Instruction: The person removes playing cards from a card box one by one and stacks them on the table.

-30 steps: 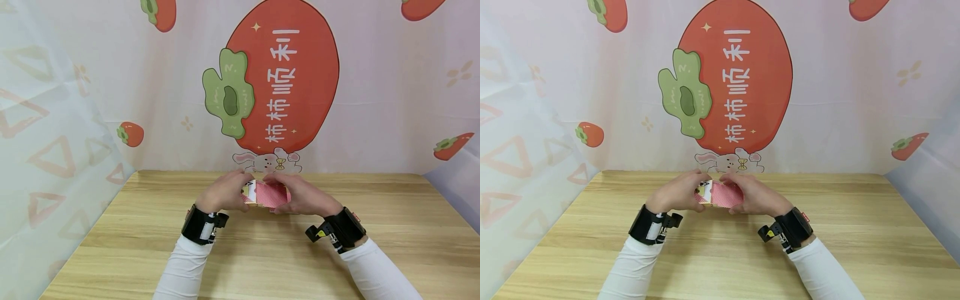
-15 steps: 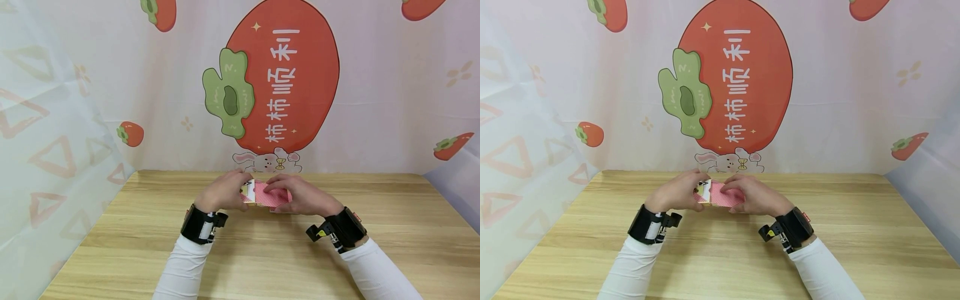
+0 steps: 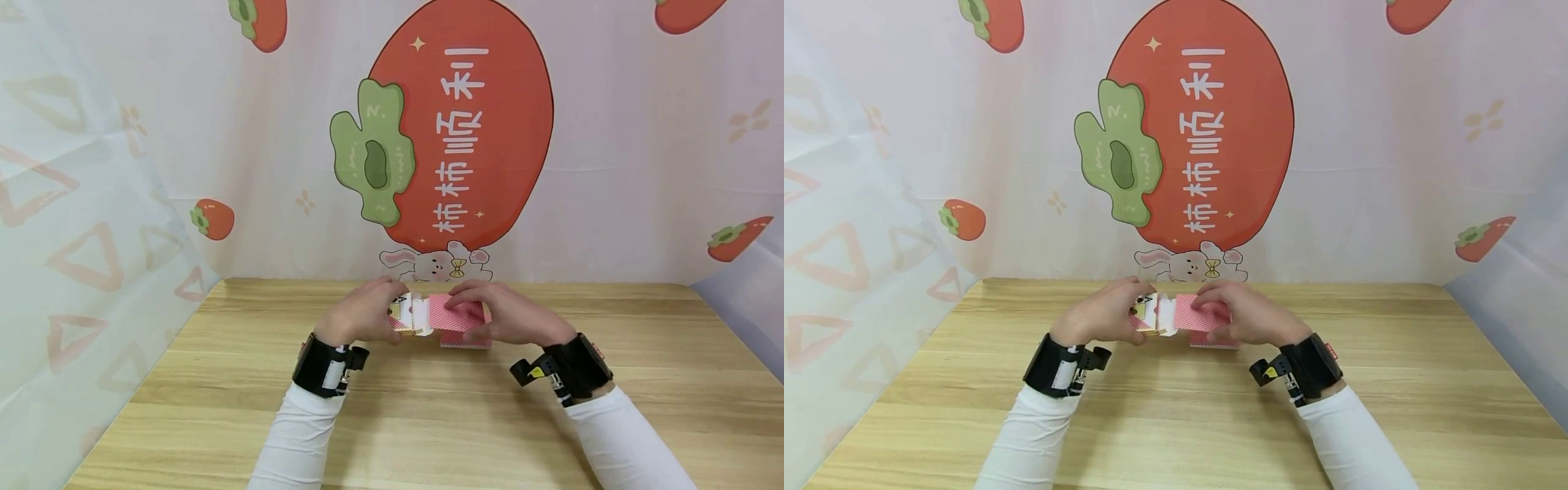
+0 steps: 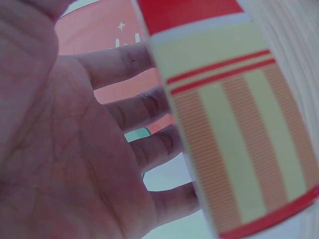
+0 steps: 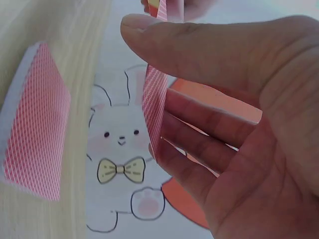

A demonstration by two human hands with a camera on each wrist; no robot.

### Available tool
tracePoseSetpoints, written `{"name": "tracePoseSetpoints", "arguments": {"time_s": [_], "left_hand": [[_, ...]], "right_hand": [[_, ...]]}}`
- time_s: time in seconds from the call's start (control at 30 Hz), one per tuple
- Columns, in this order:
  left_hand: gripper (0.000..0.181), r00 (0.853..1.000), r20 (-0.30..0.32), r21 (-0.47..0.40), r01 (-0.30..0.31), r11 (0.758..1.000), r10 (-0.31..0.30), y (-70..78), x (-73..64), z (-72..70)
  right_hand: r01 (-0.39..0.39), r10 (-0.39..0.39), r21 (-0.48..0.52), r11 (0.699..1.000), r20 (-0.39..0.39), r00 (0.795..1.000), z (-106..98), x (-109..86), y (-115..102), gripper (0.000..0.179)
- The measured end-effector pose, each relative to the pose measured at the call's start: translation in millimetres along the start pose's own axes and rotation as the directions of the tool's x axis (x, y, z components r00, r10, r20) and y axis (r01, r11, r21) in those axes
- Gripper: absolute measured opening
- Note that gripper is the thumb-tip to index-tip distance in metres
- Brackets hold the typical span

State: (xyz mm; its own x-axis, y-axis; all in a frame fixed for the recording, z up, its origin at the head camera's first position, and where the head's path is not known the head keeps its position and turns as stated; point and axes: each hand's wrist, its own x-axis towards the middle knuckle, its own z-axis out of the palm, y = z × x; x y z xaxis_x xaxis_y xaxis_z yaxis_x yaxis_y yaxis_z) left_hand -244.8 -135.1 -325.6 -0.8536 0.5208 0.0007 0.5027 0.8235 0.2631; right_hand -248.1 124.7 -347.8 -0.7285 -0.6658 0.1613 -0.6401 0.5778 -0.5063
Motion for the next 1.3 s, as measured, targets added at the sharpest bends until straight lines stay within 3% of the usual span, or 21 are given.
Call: {"name": "tracePoseSetpoints", "arguments": {"time_s": [0.27,0.63,0.97,1.3], "left_hand": [[0.062,1.0,0.007,-0.03,0.008,1.0,-0.008,-4.2,-2.0,-0.8],[0.066,0.999,0.002,-0.044,0.039,0.998,-0.039,-10.3,-1.9,-3.1],[0.066,0.999,-0.011,-0.046,0.046,0.998,-0.047,-14.5,-1.6,-6.9],[0.062,0.999,-0.022,-0.06,0.048,0.997,-0.049,-17.6,-3.9,-5.9]], "right_hand": [[-0.035,0.036,0.025,0.999,-0.064,0.997,-3,-2.3,14,0.045],[-0.008,0.021,0.079,0.997,-0.159,0.987,-6,-3.5,25,0.043],[-0.159,0.173,0.082,0.984,-0.193,0.966,-12,-4.5,33,0.041],[-0.159,0.158,0.015,0.987,-0.208,0.965,-11,-5.6,37,0.038]]}}
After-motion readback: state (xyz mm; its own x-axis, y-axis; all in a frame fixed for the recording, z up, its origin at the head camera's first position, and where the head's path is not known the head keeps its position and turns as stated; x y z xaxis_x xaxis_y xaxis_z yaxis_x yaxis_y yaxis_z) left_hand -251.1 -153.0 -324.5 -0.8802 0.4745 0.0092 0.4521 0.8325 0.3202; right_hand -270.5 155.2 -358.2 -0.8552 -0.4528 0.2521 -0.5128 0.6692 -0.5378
